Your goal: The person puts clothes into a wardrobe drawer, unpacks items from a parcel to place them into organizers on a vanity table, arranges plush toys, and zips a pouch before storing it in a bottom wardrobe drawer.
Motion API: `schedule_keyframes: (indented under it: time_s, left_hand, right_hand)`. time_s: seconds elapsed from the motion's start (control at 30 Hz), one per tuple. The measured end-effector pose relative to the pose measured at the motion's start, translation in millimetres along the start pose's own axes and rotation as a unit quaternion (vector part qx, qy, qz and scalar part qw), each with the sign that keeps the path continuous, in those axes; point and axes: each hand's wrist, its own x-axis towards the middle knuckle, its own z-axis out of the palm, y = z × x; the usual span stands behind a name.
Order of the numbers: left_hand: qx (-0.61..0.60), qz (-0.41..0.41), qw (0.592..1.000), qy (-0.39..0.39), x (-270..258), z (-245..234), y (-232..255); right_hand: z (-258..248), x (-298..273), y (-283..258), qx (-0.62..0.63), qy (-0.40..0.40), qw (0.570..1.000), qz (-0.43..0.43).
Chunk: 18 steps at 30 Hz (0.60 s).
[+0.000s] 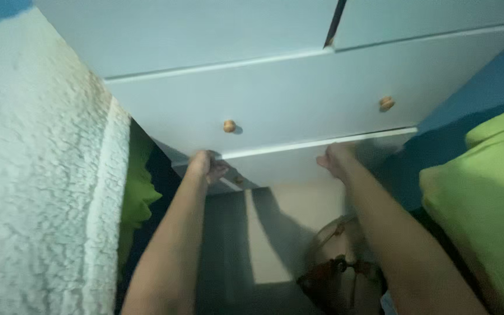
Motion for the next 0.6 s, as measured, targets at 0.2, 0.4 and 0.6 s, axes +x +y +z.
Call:
schedule_keyframes:
  time_s: [0.2,0.4,0.6]
  left_hand:
    - [0.169,0.120,0.977,0.058,-89.3,26.4,27.8]
    - [0.554,0.358,0.748,0.080,-185.5,63.5,29.9]
    - [0.461,0.733,0.444,0.230,-142.6,61.6,129.7]
  right_hand:
    - [22.1,-111.5,-44.0,-0.500,0.025,0.855,-0.133]
    - [2.1,-214.6,-188.4,-0.410,0.150,0.798,-0.415]
    - [12.2,-229.4,-217.6,-0.531,0.144,0.751,-0.365]
